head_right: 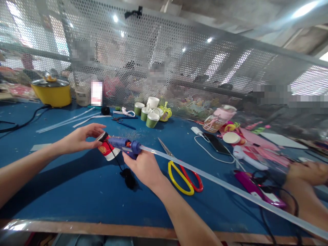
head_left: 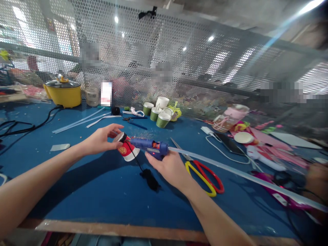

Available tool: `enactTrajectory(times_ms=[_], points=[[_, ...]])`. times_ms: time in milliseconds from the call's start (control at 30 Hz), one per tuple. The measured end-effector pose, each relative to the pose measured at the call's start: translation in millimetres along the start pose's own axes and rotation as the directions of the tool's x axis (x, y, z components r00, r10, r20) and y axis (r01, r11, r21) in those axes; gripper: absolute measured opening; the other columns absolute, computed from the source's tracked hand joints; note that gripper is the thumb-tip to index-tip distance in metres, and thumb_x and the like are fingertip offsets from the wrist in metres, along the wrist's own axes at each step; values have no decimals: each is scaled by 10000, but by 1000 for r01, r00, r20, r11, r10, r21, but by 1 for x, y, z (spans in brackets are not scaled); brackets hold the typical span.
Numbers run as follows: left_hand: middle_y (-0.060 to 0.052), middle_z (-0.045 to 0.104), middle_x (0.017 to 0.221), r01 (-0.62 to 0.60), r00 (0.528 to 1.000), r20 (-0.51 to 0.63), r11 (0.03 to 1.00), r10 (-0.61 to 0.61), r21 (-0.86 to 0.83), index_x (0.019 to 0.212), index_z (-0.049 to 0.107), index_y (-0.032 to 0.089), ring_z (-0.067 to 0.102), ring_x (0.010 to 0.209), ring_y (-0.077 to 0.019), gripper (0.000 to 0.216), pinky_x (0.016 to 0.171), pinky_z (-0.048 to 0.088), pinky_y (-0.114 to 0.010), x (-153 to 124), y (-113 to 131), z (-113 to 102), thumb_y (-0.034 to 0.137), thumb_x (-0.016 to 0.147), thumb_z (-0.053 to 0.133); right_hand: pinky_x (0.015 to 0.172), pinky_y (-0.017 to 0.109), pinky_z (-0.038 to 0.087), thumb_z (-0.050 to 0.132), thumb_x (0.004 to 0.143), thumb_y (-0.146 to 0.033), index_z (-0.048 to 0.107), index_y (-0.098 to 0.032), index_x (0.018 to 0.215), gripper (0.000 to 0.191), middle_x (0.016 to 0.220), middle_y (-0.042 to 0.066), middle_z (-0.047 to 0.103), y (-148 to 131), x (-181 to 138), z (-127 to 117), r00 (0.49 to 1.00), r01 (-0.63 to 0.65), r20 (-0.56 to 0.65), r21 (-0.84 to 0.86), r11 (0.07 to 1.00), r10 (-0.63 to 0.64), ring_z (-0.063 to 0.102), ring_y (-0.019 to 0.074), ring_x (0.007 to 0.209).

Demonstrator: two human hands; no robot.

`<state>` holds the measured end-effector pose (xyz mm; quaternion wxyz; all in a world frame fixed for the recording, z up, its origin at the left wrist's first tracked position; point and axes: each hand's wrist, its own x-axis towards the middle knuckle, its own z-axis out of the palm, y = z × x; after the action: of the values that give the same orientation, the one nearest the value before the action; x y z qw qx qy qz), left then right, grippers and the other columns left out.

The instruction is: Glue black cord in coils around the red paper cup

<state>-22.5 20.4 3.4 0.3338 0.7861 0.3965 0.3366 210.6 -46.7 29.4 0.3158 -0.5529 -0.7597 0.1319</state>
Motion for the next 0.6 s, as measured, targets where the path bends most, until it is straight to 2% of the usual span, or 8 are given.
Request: enactTrajectory(times_ms=[267, 467, 600], points=[[-111, 606, 1038, -18, 1000, -1, 1000, 18, -4, 1178, 418, 150, 593, 959, -227, 557, 847, 480, -421, 0, 1, 0, 321, 692, 629, 655, 297, 485, 510, 752, -274, 648, -155, 752, 182, 704, 62, 682, 2, 1, 0, 1000, 15, -8, -62, 998, -15, 628, 206, 674], [-108, 610, 1038, -47, 999, 19, 999, 48, -14, 1187, 407, 157, 594, 965, -225, 547, 871, 467, -429, -1, 2, -1, 310, 707, 621, 615, 275, 476, 519, 756, -264, 628, -183, 689, 152, 656, 37, 667, 0, 0, -2, 998, 35, 45, -63, 997, -32, 600, 180, 604], [-103, 597, 1042, -72, 997, 10, 997, 72, 0, 1176, 414, 159, 591, 962, -216, 544, 876, 471, -417, -1, 4, -1, 304, 698, 630, 667, 302, 479, 514, 759, -271, 647, -168, 748, 169, 694, 54, 679, 0, 1, -3, 1000, 26, 10, -50, 998, -25, 612, 199, 661]])
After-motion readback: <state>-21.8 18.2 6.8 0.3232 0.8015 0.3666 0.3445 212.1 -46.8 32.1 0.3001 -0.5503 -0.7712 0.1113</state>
